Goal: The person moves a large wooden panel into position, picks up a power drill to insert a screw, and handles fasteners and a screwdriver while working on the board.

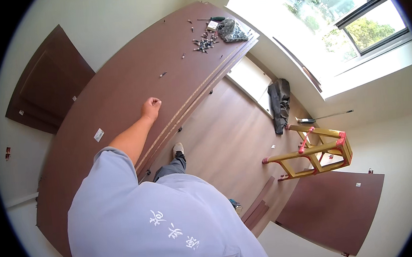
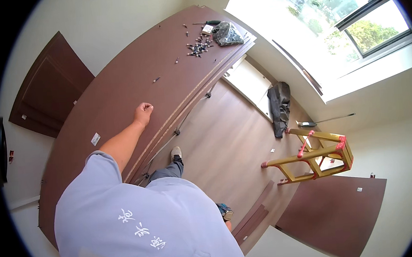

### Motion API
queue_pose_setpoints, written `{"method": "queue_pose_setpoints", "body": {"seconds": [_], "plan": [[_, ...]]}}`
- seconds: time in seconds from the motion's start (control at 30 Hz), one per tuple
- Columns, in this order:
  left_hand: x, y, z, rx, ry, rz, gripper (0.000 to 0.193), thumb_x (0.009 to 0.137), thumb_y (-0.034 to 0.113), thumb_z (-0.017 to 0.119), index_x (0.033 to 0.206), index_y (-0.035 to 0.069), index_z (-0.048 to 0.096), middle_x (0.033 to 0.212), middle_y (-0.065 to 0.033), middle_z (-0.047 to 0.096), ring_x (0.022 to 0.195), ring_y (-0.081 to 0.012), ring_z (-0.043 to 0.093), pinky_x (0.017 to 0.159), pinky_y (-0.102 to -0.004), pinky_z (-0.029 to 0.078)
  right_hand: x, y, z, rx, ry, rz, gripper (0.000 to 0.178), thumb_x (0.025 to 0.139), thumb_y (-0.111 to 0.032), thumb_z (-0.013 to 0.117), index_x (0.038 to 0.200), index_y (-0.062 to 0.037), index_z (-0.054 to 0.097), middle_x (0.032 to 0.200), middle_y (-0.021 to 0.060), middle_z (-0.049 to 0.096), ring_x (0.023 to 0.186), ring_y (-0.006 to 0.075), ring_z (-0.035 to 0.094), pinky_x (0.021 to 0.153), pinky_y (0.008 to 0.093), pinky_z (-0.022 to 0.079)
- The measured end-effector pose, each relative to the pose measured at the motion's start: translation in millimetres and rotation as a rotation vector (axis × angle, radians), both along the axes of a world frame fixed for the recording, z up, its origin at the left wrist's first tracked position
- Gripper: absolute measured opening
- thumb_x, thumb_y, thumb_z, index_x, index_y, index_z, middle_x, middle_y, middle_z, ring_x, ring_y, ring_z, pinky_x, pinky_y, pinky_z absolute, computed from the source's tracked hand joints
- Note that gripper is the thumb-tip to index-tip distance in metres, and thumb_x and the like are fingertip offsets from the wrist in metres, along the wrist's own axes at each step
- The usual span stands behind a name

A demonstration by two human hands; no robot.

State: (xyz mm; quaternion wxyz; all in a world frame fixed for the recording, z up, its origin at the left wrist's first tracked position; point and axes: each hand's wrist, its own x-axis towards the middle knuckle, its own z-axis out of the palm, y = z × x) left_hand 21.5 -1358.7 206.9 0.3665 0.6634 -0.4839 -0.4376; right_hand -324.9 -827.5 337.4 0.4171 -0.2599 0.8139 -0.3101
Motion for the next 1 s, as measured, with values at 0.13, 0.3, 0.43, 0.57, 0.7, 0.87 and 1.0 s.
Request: {"method": "queue_pose_setpoints", "body": {"seconds": [0.13, 0.3, 0.43, 0.57, 0.7, 0.87, 1.0], "plan": [[-23, -121, 2, 0.090, -0.258, 0.058, 0.043, 0.093, 0.024, 0.079, 0.126, 0.003, 0.062, 0.102, -0.0077, 0.071, 0.093, -0.0190, 0.067, 0.085, -0.0357, 0.055, -17, -52, 22, 0.073, 0.038, -0.106, 0.029, 0.097, -0.018, 0.074, 0.115, 0.0041, 0.071, 0.102, 0.0076, 0.075, 0.088, 0.0174, 0.069, 0.079, 0.0336, 0.054], [-35, -165, 7, 0.296, -0.567, -0.088, 0.044, 0.100, 0.033, 0.066, 0.133, 0.006, 0.054, 0.123, -0.0191, 0.071, 0.116, -0.0371, 0.068, 0.098, -0.0476, 0.054, -41, -90, 60, -0.025, -0.120, -0.298, 0.024, 0.098, -0.016, 0.073, 0.113, 0.0032, 0.072, 0.100, 0.0073, 0.075, 0.089, 0.0169, 0.070, 0.079, 0.0332, 0.055], [-56, -139, 15, 0.354, -0.610, -0.165, 0.041, 0.103, 0.036, 0.056, 0.131, 0.006, 0.059, 0.129, -0.0235, 0.068, 0.120, -0.0399, 0.066, 0.102, -0.0497, 0.052, -69, -94, 73, -0.090, -0.076, -0.208, 0.025, 0.098, -0.014, 0.072, 0.116, 0.0031, 0.072, 0.102, 0.0068, 0.075, 0.092, 0.0166, 0.070, 0.083, 0.0329, 0.054], [-86, -35, 11, 0.333, 0.086, -0.254, 0.021, 0.101, 0.028, 0.056, 0.106, 0.008, 0.063, 0.087, -0.0086, 0.070, 0.072, -0.0196, 0.065, 0.062, -0.0372, 0.053, -113, -101, 72, -0.134, -0.206, -0.064, 0.035, 0.098, -0.019, 0.073, 0.124, 0.0031, 0.068, 0.109, 0.0083, 0.074, 0.095, 0.0155, 0.068, 0.086, 0.0327, 0.054], [-110, 117, 114, 0.499, 0.530, -0.225, 0.010, 0.104, 0.021, 0.058, 0.099, 0.013, 0.059, 0.081, -0.0003, 0.064, 0.063, -0.0083, 0.056, 0.054, -0.0261, 0.047, -134, -130, 99, -0.278, -0.501, 0.097, 0.034, 0.095, -0.011, 0.070, 0.126, 0.0028, 0.066, 0.111, 0.0130, 0.075, 0.085, 0.0179, 0.070, 0.078, 0.0326, 0.057], [-74, 290, 156, 0.420, 0.712, -0.073, 0.006, 0.103, 0.016, 0.064, 0.108, 0.012, 0.065, 0.087, 0.0017, 0.065, 0.070, -0.0057, 0.057, 0.062, -0.0238, 0.051, -124, -134, 121, -0.327, -0.752, 0.486, 0.046, 0.093, -0.018, 0.075, 0.131, 0.0030, 0.062, 0.112, 0.0158, 0.074, 0.083, 0.0200, 0.070, 0.077, 0.0339, 0.059], [-50, 420, 180, 0.348, 0.781, 0.094, 0.011, 0.103, 0.012, 0.065, 0.114, 0.010, 0.066, 0.093, 0.0005, 0.065, 0.070, -0.0051, 0.056, 0.063, -0.0229, 0.051, -101, -113, 127, -0.240, -0.873, 0.764, 0.047, 0.094, -0.017, 0.075, 0.134, 0.0034, 0.061, 0.116, 0.0161, 0.073, 0.087, 0.0208, 0.071, 0.078, 0.0346, 0.059]]}}
